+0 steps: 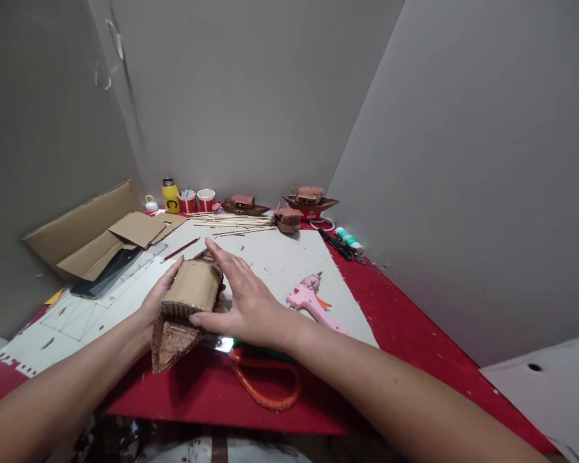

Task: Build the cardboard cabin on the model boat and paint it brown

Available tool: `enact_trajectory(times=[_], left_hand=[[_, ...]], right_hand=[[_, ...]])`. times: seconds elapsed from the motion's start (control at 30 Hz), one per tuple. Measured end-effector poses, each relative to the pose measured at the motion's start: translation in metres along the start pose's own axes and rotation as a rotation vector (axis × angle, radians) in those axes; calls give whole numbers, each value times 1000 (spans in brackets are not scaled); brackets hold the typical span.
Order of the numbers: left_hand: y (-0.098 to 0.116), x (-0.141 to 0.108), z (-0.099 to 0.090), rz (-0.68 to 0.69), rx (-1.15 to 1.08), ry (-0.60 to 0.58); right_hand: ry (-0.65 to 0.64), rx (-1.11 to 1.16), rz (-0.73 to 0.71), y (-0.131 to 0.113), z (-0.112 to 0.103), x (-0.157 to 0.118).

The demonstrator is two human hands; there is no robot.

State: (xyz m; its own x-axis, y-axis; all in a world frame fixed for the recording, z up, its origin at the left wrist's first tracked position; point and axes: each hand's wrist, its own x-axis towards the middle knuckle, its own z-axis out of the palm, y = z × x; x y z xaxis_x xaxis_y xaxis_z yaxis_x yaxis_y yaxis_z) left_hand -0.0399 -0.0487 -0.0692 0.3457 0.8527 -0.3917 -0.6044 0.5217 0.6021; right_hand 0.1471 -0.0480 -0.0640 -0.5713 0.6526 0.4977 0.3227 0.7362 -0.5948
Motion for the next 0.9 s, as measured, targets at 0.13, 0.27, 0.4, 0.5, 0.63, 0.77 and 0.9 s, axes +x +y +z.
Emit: enact_trajectory(times=[0.13, 0.27, 0.4, 0.5, 0.63, 0.77, 0.9], left_hand=[[-3, -1, 3, 27, 26, 18], [0, -5, 4, 83, 95, -40], [0, -5, -4, 494, 321, 24], [-4, -2, -12, 723, 540, -9], [-10, -5, -9, 874, 776, -42], [-8, -14, 2, 939, 630, 92], [3, -19, 3, 858, 495, 47]], right_hand=[[-31, -72, -59, -5, 1, 4], [53, -26, 18, -8, -1, 9], [300, 131, 250, -7, -6, 24], [428, 291, 404, -5, -10, 36], [445, 394, 488, -7, -5, 42], [328, 451, 520, -21, 3, 38], [216, 558, 494, -39, -7, 29]])
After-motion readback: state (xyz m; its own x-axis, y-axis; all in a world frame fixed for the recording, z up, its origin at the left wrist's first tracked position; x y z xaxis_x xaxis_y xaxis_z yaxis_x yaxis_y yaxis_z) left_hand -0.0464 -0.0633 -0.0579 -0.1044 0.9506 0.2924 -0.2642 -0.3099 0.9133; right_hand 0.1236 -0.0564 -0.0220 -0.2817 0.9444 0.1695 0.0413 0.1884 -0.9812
